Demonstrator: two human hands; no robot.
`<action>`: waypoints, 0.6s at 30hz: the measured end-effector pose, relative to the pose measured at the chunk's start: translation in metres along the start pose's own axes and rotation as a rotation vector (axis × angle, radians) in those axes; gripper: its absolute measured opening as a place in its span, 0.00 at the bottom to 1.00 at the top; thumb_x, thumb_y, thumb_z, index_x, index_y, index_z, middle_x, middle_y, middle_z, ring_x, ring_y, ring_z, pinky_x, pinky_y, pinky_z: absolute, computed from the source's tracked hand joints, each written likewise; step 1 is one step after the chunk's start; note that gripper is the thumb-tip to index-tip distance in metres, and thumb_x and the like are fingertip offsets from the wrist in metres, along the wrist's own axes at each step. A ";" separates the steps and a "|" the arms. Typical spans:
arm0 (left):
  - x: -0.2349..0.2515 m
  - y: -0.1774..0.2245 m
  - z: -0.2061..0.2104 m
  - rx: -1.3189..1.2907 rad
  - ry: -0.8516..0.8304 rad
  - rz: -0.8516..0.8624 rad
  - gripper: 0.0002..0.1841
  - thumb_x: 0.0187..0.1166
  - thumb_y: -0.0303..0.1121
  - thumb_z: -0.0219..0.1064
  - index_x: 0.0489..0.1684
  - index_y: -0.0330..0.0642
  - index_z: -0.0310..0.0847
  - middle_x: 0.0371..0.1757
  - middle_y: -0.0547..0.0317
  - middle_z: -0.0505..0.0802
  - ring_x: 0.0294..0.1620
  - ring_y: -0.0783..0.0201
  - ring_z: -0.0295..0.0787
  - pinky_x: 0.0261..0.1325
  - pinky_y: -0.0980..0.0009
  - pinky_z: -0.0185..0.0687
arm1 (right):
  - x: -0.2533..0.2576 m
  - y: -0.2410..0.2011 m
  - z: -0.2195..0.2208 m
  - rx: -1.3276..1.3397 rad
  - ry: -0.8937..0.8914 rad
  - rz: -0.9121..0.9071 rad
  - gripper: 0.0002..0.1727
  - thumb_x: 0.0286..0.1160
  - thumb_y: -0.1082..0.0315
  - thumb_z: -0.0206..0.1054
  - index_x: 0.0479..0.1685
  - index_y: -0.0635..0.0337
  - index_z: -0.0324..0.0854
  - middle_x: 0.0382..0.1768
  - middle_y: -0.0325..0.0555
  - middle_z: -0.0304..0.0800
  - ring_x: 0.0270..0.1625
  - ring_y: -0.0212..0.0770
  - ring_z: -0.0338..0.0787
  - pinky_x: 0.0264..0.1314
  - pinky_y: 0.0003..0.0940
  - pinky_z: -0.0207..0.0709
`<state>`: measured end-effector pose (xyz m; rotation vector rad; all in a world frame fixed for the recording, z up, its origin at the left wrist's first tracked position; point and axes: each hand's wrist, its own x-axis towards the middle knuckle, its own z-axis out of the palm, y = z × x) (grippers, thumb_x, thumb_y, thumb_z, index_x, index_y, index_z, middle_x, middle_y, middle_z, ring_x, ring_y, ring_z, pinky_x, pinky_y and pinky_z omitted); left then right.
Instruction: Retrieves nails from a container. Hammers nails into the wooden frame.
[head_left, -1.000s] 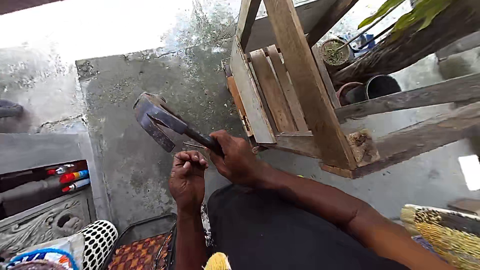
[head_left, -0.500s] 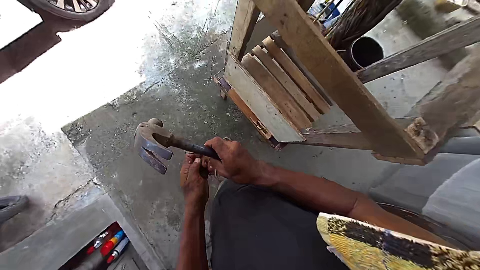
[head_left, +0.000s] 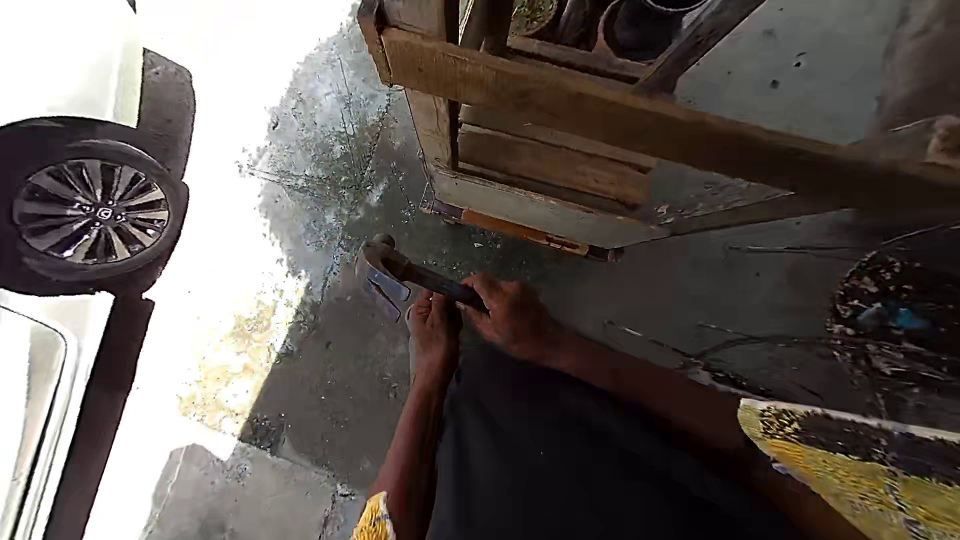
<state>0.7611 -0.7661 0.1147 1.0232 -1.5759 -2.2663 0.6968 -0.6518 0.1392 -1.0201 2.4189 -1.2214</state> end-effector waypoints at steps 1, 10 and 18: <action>0.016 -0.001 -0.012 0.036 -0.043 -0.023 0.20 0.93 0.29 0.41 0.30 0.46 0.77 0.15 0.75 0.79 0.13 0.81 0.68 0.19 0.82 0.66 | 0.003 0.001 0.011 -0.031 0.030 0.055 0.14 0.77 0.67 0.68 0.52 0.71 0.87 0.40 0.60 0.94 0.36 0.53 0.96 0.40 0.47 0.90; 0.137 0.028 -0.159 0.469 -0.382 -0.159 0.23 0.95 0.37 0.35 0.24 0.49 0.69 0.11 0.76 0.70 0.09 0.79 0.61 0.14 0.82 0.58 | -0.034 -0.021 0.110 0.063 -0.096 1.105 0.24 0.88 0.57 0.60 0.70 0.70 0.76 0.52 0.68 0.89 0.58 0.66 0.90 0.64 0.63 0.79; 0.140 0.016 -0.151 0.765 -0.852 -0.121 0.22 0.94 0.35 0.39 0.27 0.45 0.73 0.15 0.74 0.74 0.11 0.79 0.62 0.15 0.82 0.59 | -0.153 -0.065 0.203 0.342 0.277 1.546 0.26 0.90 0.58 0.59 0.73 0.73 0.71 0.58 0.72 0.85 0.64 0.67 0.87 0.70 0.62 0.77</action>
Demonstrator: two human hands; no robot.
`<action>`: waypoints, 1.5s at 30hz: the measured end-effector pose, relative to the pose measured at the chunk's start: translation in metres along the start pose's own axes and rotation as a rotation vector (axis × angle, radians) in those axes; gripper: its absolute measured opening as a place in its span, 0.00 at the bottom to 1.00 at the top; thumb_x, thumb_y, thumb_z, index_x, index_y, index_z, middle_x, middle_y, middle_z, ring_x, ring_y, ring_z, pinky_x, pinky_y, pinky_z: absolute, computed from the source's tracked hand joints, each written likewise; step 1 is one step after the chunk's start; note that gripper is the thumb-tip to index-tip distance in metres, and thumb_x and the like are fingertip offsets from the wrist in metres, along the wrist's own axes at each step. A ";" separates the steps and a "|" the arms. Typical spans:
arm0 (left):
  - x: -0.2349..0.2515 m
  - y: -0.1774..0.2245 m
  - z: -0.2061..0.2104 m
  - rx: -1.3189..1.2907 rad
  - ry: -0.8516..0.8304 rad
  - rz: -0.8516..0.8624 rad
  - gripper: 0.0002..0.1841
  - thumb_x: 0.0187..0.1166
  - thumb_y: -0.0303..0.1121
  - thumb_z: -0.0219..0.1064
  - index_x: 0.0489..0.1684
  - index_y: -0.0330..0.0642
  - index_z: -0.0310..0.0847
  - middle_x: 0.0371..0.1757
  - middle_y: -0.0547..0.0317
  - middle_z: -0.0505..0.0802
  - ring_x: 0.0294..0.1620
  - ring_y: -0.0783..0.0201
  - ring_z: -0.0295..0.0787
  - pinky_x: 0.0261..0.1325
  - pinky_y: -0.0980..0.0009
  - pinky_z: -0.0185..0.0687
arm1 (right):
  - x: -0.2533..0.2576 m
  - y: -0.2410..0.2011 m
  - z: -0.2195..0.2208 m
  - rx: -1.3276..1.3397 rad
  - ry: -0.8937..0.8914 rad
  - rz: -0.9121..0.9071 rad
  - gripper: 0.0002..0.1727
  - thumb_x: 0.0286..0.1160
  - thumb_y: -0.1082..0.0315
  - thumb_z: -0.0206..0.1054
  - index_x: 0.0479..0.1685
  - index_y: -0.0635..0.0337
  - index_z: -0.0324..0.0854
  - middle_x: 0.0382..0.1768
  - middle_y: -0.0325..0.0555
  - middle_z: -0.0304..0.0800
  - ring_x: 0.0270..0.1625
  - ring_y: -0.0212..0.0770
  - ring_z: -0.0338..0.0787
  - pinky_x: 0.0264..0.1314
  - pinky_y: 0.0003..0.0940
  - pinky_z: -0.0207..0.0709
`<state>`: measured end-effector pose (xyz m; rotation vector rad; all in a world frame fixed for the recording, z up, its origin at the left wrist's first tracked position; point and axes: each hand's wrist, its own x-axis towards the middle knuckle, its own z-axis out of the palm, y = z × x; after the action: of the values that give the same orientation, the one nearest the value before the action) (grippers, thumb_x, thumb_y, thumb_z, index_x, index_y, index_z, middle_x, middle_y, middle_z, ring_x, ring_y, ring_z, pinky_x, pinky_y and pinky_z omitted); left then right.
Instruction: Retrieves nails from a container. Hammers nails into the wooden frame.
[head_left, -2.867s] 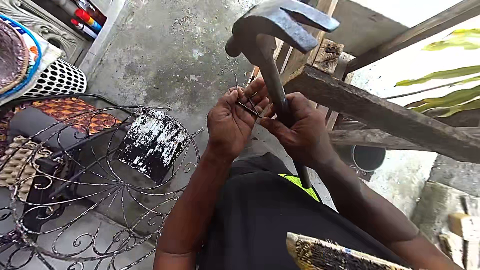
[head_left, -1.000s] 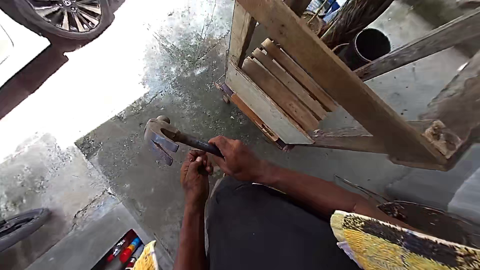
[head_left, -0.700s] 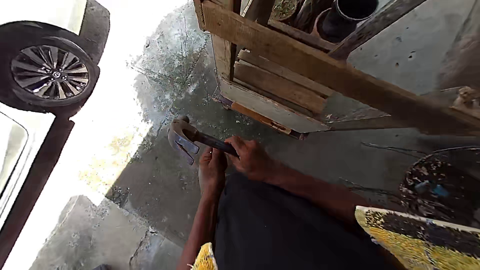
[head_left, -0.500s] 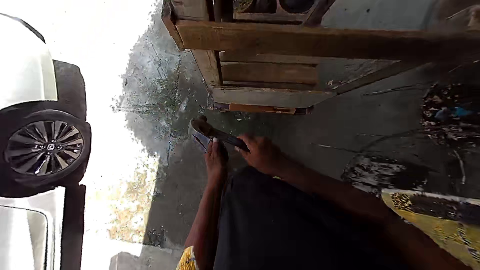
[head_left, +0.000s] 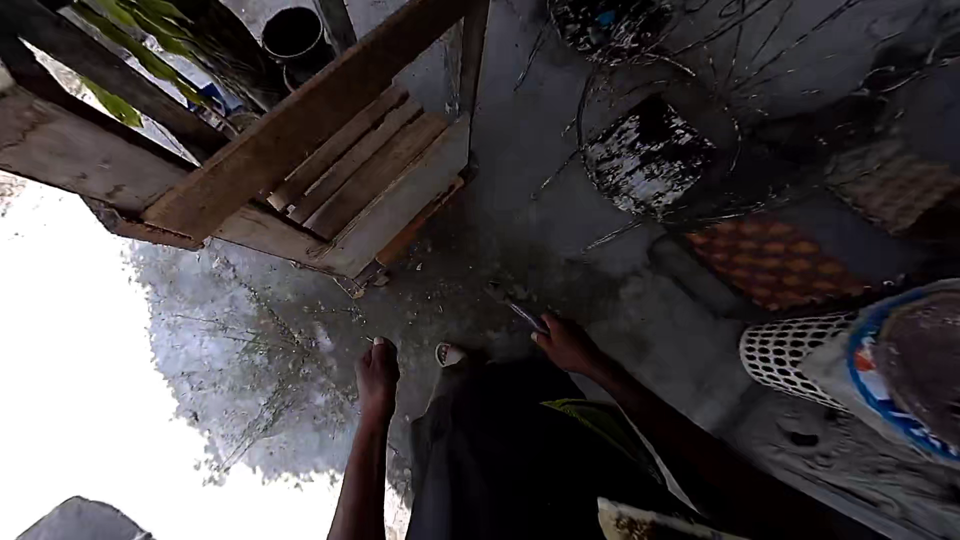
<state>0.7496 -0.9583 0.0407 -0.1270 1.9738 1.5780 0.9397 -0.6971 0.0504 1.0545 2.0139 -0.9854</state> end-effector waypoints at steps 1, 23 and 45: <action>-0.003 0.001 0.008 0.047 -0.051 -0.001 0.21 0.94 0.34 0.39 0.28 0.44 0.73 0.16 0.74 0.74 0.11 0.79 0.62 0.16 0.82 0.59 | 0.000 0.018 0.011 0.042 0.013 0.053 0.26 0.91 0.58 0.59 0.74 0.74 0.70 0.59 0.73 0.85 0.64 0.67 0.87 0.70 0.61 0.76; -0.212 -0.100 0.045 0.204 -0.177 -0.083 0.17 0.91 0.30 0.42 0.29 0.43 0.72 0.16 0.72 0.72 0.12 0.79 0.61 0.16 0.81 0.57 | -0.136 0.357 0.243 0.389 -0.059 0.423 0.21 0.91 0.60 0.59 0.54 0.77 0.78 0.42 0.68 0.83 0.39 0.56 0.84 0.46 0.56 0.78; 0.021 -0.013 -0.095 0.365 -0.277 0.077 0.20 0.95 0.37 0.42 0.29 0.41 0.72 0.16 0.71 0.67 0.14 0.75 0.60 0.20 0.77 0.60 | -0.089 0.058 0.207 0.741 0.177 0.420 0.20 0.95 0.60 0.53 0.62 0.71 0.77 0.33 0.52 0.79 0.25 0.41 0.78 0.32 0.40 0.77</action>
<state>0.7011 -1.0432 0.0298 0.3002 2.0221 1.1795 1.0723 -0.8818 -0.0008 1.9138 1.4502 -1.4729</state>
